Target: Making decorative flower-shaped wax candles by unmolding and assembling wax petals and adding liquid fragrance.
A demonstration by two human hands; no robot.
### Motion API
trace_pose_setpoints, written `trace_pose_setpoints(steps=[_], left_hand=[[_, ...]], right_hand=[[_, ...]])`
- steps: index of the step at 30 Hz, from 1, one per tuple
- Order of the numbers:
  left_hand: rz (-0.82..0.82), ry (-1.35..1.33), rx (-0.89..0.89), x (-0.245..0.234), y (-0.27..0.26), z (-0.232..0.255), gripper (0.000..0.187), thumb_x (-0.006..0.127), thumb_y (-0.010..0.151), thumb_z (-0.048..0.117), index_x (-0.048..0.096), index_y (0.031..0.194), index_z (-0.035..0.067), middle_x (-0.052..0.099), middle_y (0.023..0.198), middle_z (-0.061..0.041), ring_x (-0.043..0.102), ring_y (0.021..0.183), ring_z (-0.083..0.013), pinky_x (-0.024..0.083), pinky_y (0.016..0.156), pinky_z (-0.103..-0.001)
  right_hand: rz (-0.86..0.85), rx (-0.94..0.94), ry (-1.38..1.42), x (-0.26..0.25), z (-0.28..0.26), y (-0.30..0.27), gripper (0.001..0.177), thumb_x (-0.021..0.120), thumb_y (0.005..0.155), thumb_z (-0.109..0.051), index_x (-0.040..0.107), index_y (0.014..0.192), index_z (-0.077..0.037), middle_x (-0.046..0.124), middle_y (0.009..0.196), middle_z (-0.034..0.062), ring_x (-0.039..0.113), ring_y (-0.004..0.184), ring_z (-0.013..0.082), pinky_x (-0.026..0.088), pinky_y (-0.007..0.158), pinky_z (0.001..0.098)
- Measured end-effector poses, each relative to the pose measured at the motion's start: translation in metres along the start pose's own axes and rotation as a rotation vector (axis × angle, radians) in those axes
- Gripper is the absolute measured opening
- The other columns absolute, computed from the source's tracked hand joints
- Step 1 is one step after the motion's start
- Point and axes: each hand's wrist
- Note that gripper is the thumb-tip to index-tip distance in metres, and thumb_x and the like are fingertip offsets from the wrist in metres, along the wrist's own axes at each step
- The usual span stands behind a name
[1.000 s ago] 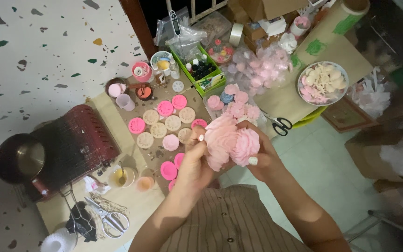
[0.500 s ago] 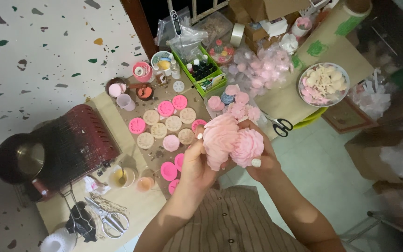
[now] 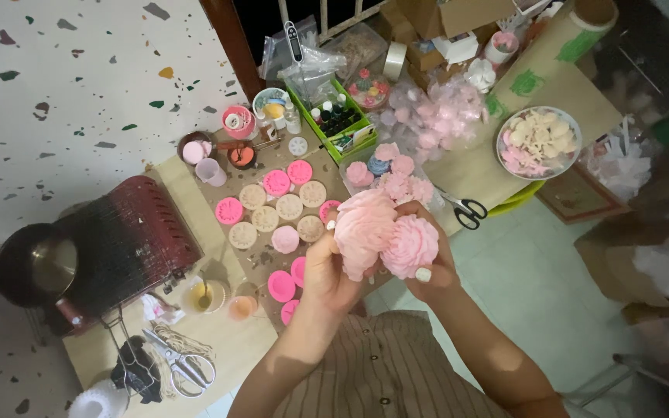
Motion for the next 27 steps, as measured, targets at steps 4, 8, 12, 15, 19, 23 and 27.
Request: trace_pose_setpoints(steps=[4, 8, 12, 15, 19, 23, 27], left_hand=[[0.064, -0.008, -0.027, 0.0, 0.002, -0.002, 0.042, 0.058, 0.09, 0.017, 0.054, 0.131, 0.009, 0.067, 0.115, -0.011, 0.068, 0.09, -0.0257, 0.053, 0.058, -0.036], [0.074, -0.052, -0.056, 0.001, 0.003, -0.002, 0.049, 0.059, 0.09, 0.018, 0.053, 0.137, 0.003, 0.067, 0.12, -0.014, 0.068, 0.093, -0.0256, 0.053, 0.059, -0.035], [0.005, -0.046, -0.041, -0.012, 0.005, -0.003, 0.052, 0.06, 0.092, 0.015, 0.053, 0.141, -0.001, 0.066, 0.121, -0.015, 0.067, 0.096, -0.0272, 0.055, 0.068, -0.037], [0.236, 0.166, 0.09, 0.019, 0.006, 0.002, 0.048, 0.057, 0.076, 0.009, 0.058, 0.124, 0.006, 0.067, 0.118, -0.009, 0.068, 0.106, -0.0229, 0.059, 0.088, -0.036], [0.059, 0.143, 0.217, 0.003, 0.006, -0.002, 0.024, 0.058, 0.083, 0.004, 0.051, 0.104, 0.012, 0.062, 0.11, -0.006, 0.064, 0.102, -0.0225, 0.054, 0.083, -0.037], [0.094, 0.142, 0.298, -0.001, 0.006, -0.006, 0.016, 0.056, 0.087, 0.001, 0.05, 0.097, 0.011, 0.06, 0.102, -0.004, 0.062, 0.096, -0.0195, 0.053, 0.083, -0.036], [0.239, 0.192, 0.355, 0.021, 0.007, -0.005, 0.016, 0.055, 0.085, 0.001, 0.055, 0.098, 0.011, 0.062, 0.1, -0.002, 0.063, 0.095, -0.0169, 0.054, 0.086, -0.036]], right_hand=[[-0.015, 0.004, 0.019, 0.011, -0.008, 0.003, 0.082, 0.081, 0.066, -0.029, 0.04, 0.129, 0.004, 0.065, 0.111, 0.0177, 0.071, 0.096, 0.0278, 0.061, 0.082, 0.04], [-0.029, 0.011, 0.06, 0.014, -0.01, 0.003, 0.082, 0.081, 0.066, -0.029, 0.04, 0.129, 0.004, 0.063, 0.113, 0.0195, 0.071, 0.098, 0.0322, 0.064, 0.082, 0.0486], [-0.012, -0.022, 0.058, -0.004, 0.002, -0.002, 0.085, 0.083, 0.068, -0.026, 0.039, 0.135, 0.004, 0.059, 0.122, 0.0174, 0.065, 0.113, 0.0291, 0.058, 0.096, 0.0434], [-0.013, -0.01, 0.008, 0.007, -0.005, 0.004, 0.083, 0.085, 0.066, -0.027, 0.04, 0.13, 0.002, 0.058, 0.117, 0.0146, 0.066, 0.108, 0.0282, 0.061, 0.09, 0.0458], [0.013, -0.082, -0.094, -0.003, 0.004, 0.002, 0.081, 0.087, 0.071, -0.028, 0.044, 0.133, 0.002, 0.055, 0.121, 0.0107, 0.062, 0.114, 0.0217, 0.055, 0.097, 0.0356], [0.063, -0.144, -0.215, 0.002, 0.007, 0.002, 0.079, 0.084, 0.072, -0.031, 0.046, 0.133, 0.001, 0.056, 0.121, 0.0084, 0.06, 0.115, 0.0181, 0.053, 0.098, 0.0325], [0.131, -0.157, -0.303, 0.0, 0.011, 0.003, 0.076, 0.084, 0.074, -0.029, 0.045, 0.133, -0.001, 0.054, 0.12, 0.0059, 0.059, 0.114, 0.0157, 0.05, 0.099, 0.0303]])
Point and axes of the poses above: each hand's wrist, its own y-axis towards the middle knuckle, its own x-axis out of the palm, z = x × y
